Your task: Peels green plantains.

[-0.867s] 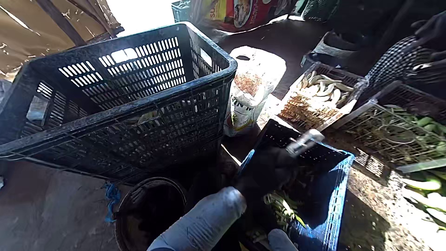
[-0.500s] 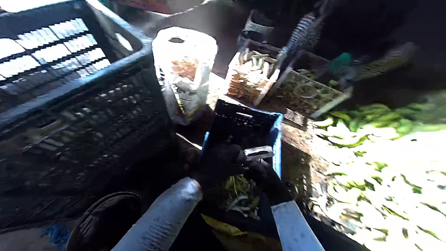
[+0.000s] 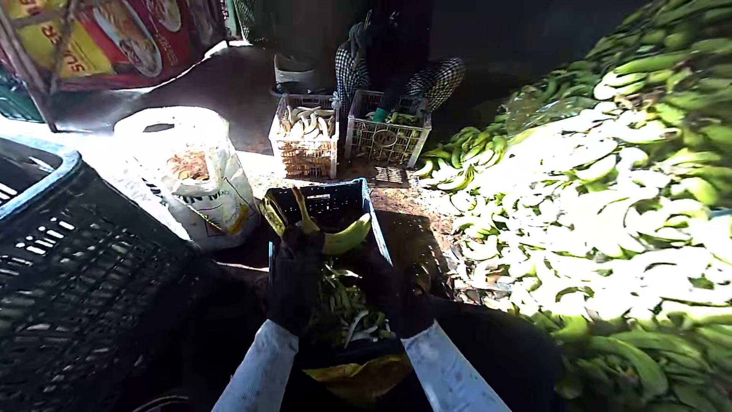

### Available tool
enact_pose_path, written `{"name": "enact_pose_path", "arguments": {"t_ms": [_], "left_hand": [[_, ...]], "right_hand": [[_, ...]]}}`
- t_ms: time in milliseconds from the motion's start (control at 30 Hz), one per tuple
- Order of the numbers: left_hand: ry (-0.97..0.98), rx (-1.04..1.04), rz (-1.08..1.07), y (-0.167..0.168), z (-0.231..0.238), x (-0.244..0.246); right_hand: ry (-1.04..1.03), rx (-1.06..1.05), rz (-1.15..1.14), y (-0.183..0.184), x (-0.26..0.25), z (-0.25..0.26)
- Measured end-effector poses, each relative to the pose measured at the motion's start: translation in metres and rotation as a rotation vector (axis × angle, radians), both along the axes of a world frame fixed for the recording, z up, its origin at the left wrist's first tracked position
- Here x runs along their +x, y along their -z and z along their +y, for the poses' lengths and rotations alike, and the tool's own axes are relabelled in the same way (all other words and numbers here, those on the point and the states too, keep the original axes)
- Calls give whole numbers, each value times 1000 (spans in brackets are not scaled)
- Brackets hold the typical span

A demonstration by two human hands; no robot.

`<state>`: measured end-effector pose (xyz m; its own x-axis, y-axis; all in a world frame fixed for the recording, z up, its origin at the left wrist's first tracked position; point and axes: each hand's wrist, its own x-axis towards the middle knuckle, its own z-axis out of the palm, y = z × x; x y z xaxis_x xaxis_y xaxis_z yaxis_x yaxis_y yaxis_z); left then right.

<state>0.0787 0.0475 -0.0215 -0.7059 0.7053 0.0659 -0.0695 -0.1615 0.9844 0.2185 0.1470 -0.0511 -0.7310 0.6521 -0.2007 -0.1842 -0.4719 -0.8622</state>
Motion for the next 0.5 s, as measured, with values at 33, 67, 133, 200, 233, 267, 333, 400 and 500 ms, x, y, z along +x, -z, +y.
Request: {"name": "enact_pose_path", "arguments": {"t_ms": [33, 67, 133, 200, 233, 267, 333, 400, 500], "left_hand": [[39, 25, -88, -1, 3, 11], [59, 41, -164, -3, 7, 22], [116, -12, -186, -1, 8, 34], [161, -161, -43, 10, -3, 37], [209, -216, 43, 20, -11, 37], [249, -249, 119, 29, -16, 39], [332, -226, 184, 38, -20, 47], [405, -91, 161, 23, -18, 59], [479, 248, 116, -15, -10, 71]], "right_hand": [[10, -30, 67, -2, -3, -6], [58, -28, 127, -2, -7, -7], [155, 2, 194, -4, -6, 5], [267, 19, 174, -15, 4, 24], [323, 55, 155, -20, 12, 33], [365, 112, 137, -25, 21, 41], [421, 243, 67, -37, 38, 49], [448, 312, 6, -49, 48, 49], [430, 383, -48, -54, 55, 49]]}}
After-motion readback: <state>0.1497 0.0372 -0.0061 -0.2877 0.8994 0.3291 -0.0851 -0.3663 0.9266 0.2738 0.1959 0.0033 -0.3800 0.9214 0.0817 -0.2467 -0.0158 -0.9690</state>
